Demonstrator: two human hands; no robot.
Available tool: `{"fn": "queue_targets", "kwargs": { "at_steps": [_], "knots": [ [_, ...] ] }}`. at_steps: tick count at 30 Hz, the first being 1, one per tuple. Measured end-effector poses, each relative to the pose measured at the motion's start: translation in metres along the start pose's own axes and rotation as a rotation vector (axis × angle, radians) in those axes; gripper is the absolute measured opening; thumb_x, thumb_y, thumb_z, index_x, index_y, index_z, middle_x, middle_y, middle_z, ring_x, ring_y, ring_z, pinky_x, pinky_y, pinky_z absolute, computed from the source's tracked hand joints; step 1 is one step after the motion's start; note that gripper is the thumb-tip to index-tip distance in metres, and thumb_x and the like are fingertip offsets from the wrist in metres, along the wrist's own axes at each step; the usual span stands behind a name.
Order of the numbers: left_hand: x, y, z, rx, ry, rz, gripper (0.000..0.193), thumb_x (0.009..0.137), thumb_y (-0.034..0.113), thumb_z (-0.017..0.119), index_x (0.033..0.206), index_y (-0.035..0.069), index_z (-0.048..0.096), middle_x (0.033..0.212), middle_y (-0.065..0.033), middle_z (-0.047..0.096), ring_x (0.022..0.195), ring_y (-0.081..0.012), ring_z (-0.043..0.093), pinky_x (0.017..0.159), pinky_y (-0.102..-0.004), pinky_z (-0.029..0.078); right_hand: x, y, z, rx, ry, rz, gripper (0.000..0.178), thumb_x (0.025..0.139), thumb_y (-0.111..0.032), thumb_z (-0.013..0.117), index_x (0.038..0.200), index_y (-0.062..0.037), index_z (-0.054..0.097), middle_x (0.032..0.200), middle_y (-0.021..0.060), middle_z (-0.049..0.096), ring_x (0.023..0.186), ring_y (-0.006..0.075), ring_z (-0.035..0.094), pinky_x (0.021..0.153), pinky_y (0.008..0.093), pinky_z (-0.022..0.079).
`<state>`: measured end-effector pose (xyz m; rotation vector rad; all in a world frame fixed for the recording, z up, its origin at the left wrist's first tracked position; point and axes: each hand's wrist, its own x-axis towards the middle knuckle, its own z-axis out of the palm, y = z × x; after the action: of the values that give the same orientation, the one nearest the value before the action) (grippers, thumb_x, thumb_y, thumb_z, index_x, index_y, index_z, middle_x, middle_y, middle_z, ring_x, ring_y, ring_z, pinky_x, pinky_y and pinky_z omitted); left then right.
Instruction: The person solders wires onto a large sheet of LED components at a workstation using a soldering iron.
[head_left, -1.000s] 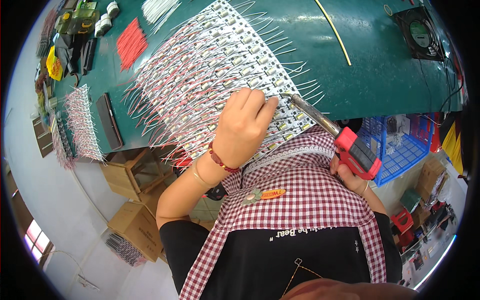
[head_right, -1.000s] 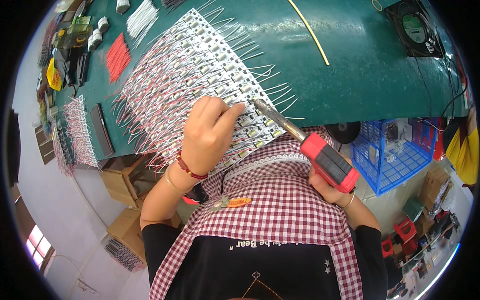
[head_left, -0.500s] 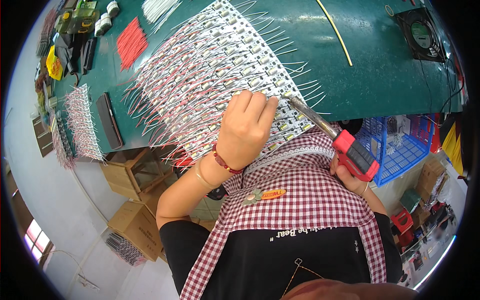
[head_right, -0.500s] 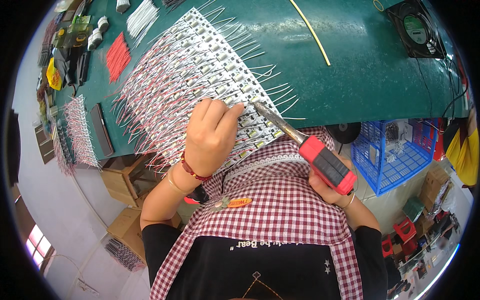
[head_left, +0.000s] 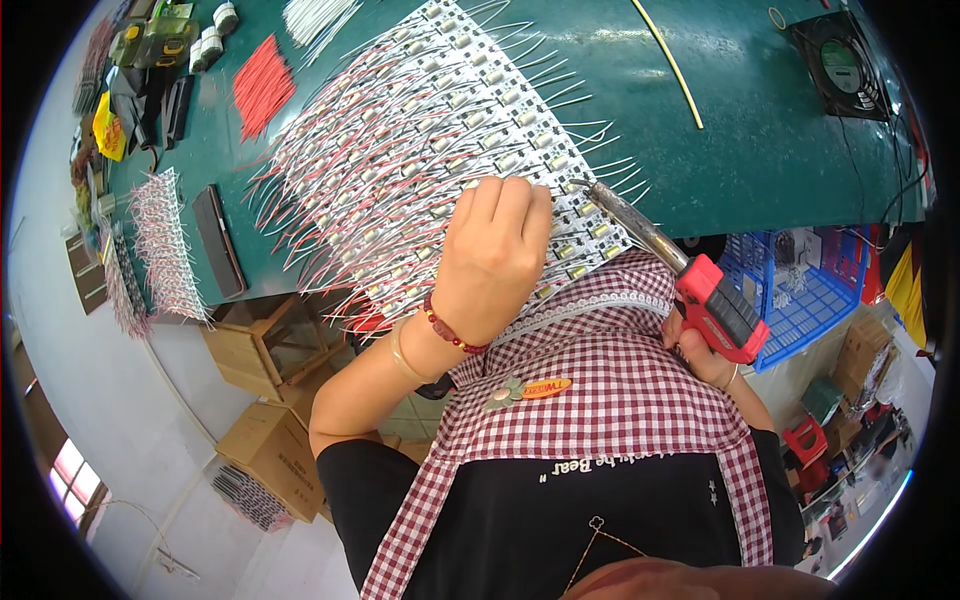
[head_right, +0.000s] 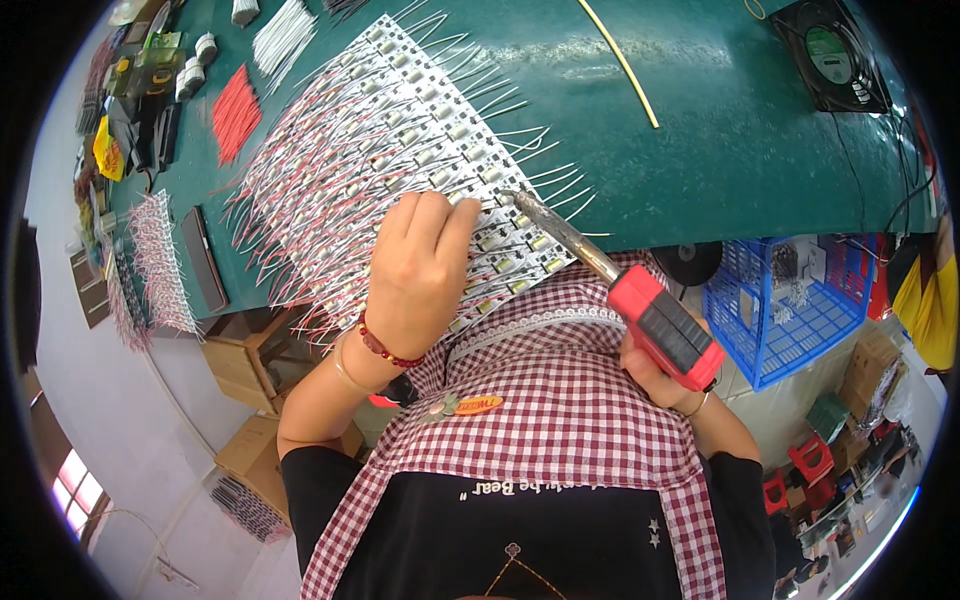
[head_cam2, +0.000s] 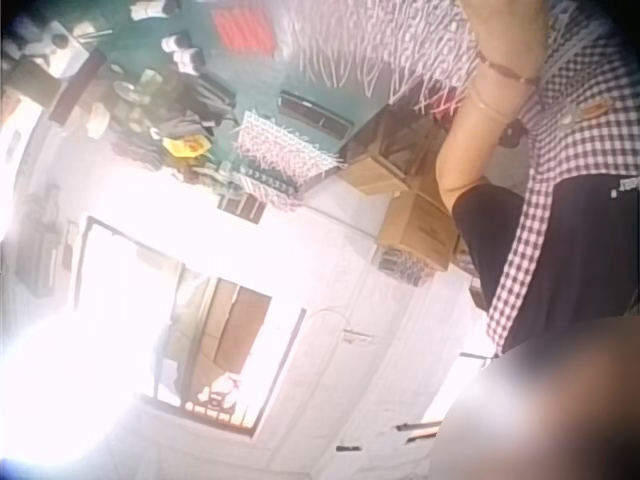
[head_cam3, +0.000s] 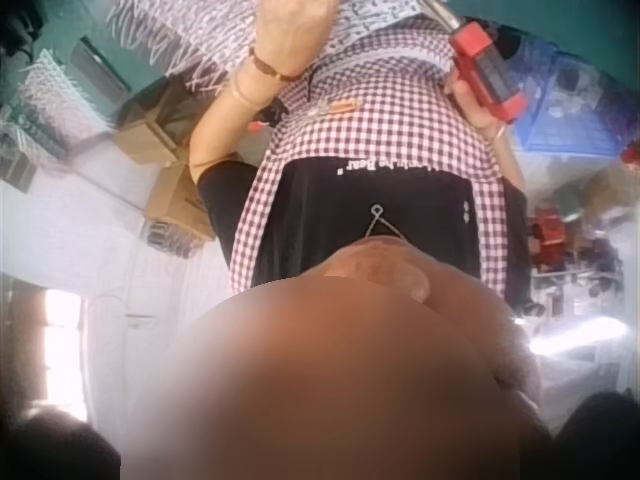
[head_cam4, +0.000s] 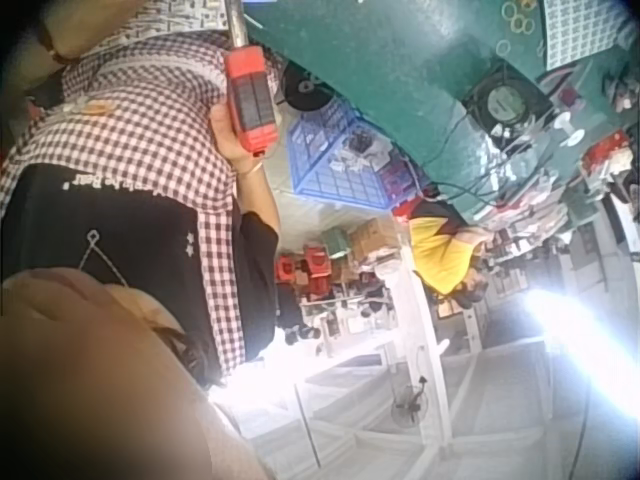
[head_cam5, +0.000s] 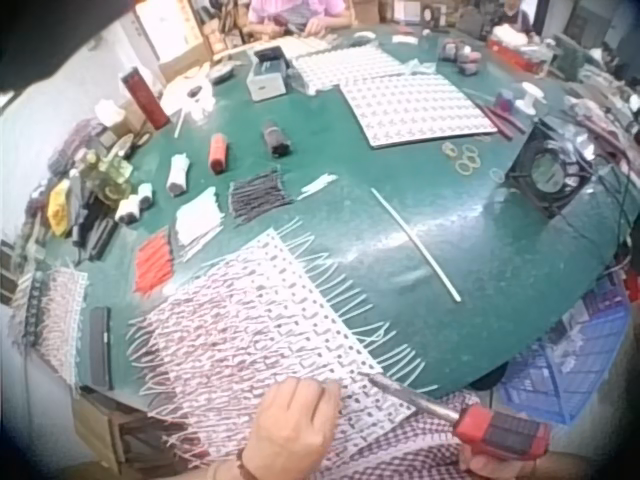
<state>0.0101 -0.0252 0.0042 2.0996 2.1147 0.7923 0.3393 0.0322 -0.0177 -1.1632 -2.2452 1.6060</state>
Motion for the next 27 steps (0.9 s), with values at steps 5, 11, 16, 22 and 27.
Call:
{"fn": "queue_targets", "kwargs": {
  "at_steps": [5, 11, 16, 22, 27],
  "knots": [
    [-0.001, -0.001, 0.0, 0.055, -0.004, -0.029, 0.022, 0.07, 0.0, 0.059, 0.092, -0.001, 0.061, 0.077, -0.0084, 0.046, 0.072, -0.0244, 0.05, 0.063, -0.0352, 0.041, -0.001, 0.001, 0.002, 0.083, -0.008, 0.048, 0.026, 0.07, -0.011, 0.071, 0.095, -0.0026, 0.069, 0.09, 0.0126, 0.069, 0.08, 0.0286, 0.066, 0.069, 0.0378, 0.05],
    [-0.003, -0.006, 0.005, 0.065, 0.099, 0.005, 0.022, 0.069, -0.001, 0.062, 0.091, 0.001, 0.062, 0.076, -0.0071, 0.047, 0.071, -0.0231, 0.051, 0.062, -0.0347, 0.041, 0.001, 0.005, 0.004, 0.022, 0.009, 0.016, 0.027, 0.069, -0.011, 0.072, 0.095, -0.0021, 0.069, 0.091, 0.0123, 0.069, 0.079, 0.0299, 0.065, 0.069, 0.0377, 0.051],
    [-0.007, -0.009, 0.002, 0.026, 0.046, 0.096, 0.022, 0.074, 0.006, 0.059, 0.093, -0.001, 0.063, 0.079, -0.0075, 0.047, 0.074, -0.0219, 0.049, 0.064, -0.0332, 0.04, 0.004, 0.002, 0.01, -0.033, 0.078, -0.057, 0.026, 0.067, -0.008, 0.071, 0.091, -0.0002, 0.068, 0.085, 0.013, 0.067, 0.075, 0.0305, 0.065, 0.062, 0.0369, 0.05],
    [-0.006, -0.01, 0.004, -0.026, 0.053, 0.09, 0.022, 0.073, 0.004, 0.061, 0.093, -0.002, 0.063, 0.079, -0.0079, 0.047, 0.073, -0.0222, 0.049, 0.063, -0.0326, 0.041, 0.015, -0.011, 0.01, 0.009, 0.02, -0.075, 0.021, 0.067, -0.008, 0.07, 0.086, -0.0003, 0.066, 0.079, 0.0125, 0.066, 0.069, 0.0308, 0.064, 0.058, 0.0372, 0.049],
    [-0.005, -0.01, 0.007, -0.043, 0.081, 0.058, 0.028, 0.066, -0.001, 0.061, 0.093, 0.001, 0.066, 0.075, -0.0055, 0.045, 0.069, -0.0207, 0.047, 0.06, -0.0327, 0.04, 0.021, -0.025, 0.006, 0.175, -0.005, -0.025, 0.015, 0.069, -0.012, 0.069, 0.08, -0.0024, 0.064, 0.075, 0.0102, 0.064, 0.065, 0.0288, 0.062, 0.056, 0.0357, 0.048]
  ]
}}
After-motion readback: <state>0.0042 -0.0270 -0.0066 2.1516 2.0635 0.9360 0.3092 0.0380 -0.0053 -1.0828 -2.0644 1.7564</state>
